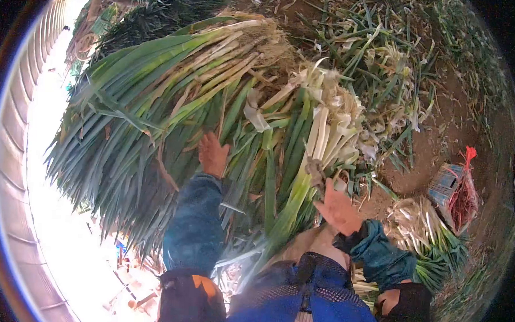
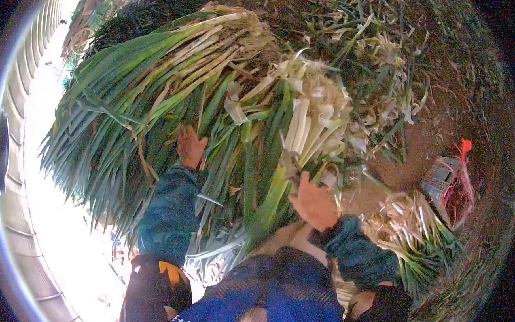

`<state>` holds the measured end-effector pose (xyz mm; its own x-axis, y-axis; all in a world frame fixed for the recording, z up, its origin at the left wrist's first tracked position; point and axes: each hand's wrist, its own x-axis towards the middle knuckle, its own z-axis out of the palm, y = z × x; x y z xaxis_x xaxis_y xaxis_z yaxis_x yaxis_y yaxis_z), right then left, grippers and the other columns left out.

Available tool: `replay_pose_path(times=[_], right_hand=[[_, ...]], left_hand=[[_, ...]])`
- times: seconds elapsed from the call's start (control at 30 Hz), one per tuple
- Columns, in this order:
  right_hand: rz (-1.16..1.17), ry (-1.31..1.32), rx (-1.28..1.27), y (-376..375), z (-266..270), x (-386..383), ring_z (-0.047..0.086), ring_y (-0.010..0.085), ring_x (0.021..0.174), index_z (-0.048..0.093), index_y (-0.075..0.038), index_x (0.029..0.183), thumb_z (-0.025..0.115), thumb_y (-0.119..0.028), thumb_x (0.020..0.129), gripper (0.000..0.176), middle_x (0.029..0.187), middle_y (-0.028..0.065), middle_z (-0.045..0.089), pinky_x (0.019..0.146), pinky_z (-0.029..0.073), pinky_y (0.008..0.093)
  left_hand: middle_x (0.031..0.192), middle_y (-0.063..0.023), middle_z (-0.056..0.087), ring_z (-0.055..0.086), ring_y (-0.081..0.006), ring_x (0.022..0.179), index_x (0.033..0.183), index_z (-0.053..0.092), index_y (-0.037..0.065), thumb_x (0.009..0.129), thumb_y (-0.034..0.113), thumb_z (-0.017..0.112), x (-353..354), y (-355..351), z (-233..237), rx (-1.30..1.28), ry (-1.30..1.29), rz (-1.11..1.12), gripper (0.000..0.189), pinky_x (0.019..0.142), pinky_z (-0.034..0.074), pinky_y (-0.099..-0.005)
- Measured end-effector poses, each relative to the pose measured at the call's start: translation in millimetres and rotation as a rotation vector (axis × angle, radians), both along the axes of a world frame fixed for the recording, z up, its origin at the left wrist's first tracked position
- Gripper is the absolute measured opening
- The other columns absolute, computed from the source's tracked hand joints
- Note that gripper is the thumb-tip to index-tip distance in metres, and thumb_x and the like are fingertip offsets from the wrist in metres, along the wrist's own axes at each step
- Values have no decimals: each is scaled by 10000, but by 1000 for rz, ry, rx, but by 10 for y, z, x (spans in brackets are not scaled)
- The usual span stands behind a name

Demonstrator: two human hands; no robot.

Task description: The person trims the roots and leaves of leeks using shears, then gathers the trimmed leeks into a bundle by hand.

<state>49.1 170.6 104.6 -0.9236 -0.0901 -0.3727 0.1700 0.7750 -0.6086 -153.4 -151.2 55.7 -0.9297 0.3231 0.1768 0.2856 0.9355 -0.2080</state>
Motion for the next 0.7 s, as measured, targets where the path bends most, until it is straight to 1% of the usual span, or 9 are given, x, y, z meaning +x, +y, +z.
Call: replay_pose_path(times=[0.1,0.2,0.23,0.33,0.37,0.47,0.6,0.63,0.7], right_hand=[[-7,-225,-78,-205,74,-103,588,392,749,283,134,1235,643,-245,776,696,758,255,568,616,468,435],[102,204,-86,-276,-139,63,593,375,739,259,130,1261,646,-255,772,733,746,240,569,608,473,424],[242,193,19,-290,-28,0,597,363,748,214,136,1292,647,-264,771,787,786,227,576,603,477,412],[55,281,-165,-481,46,8,597,371,620,376,71,1188,617,-266,770,589,708,200,582,533,486,430],[7,42,-213,-549,311,-96,601,397,631,377,47,1155,609,-256,770,541,705,217,585,545,489,458],[193,-229,-171,-702,530,-94,600,380,767,261,66,1304,616,-309,780,736,887,228,586,635,494,412],[160,-308,-109,-687,18,-106,594,383,714,287,81,1279,598,-305,769,711,830,222,592,587,481,430],[123,-46,-102,-568,-309,22,584,383,680,285,101,1275,609,-287,762,721,771,227,582,569,470,432],[21,-41,-33,-334,-351,-15,588,403,627,315,129,1188,572,-230,783,599,701,220,590,537,476,454]], left_hand=[[940,-147,557,573,-294,894,908,493,10,774,144,587,-83,-155,-221,-154,-94,93,211,714,483,-403],[841,-126,603,624,-283,772,832,514,36,781,105,566,-102,-19,-46,-201,-289,50,100,594,513,-376],[805,-118,616,639,-280,724,806,521,46,783,93,559,-87,65,92,-209,-358,3,64,552,518,-367],[716,-114,607,635,-275,631,777,538,65,774,96,555,532,319,355,-208,-452,-73,36,514,516,-367],[708,-116,604,638,-273,643,783,537,65,770,95,555,856,373,435,-221,-506,-101,37,508,515,-369],[700,-142,597,642,-295,685,791,541,58,766,128,565,1851,297,287,-152,-638,-82,78,524,510,-390],[687,-157,581,624,-343,731,837,553,51,765,218,580,2066,319,448,151,-1163,-267,185,591,499,-434],[744,-163,588,603,-376,738,900,564,59,775,256,561,1954,420,389,44,-1247,-60,234,652,487,-470],[870,-174,585,586,-389,799,952,556,46,786,201,548,1637,460,164,260,-982,7,228,694,479,-475]])
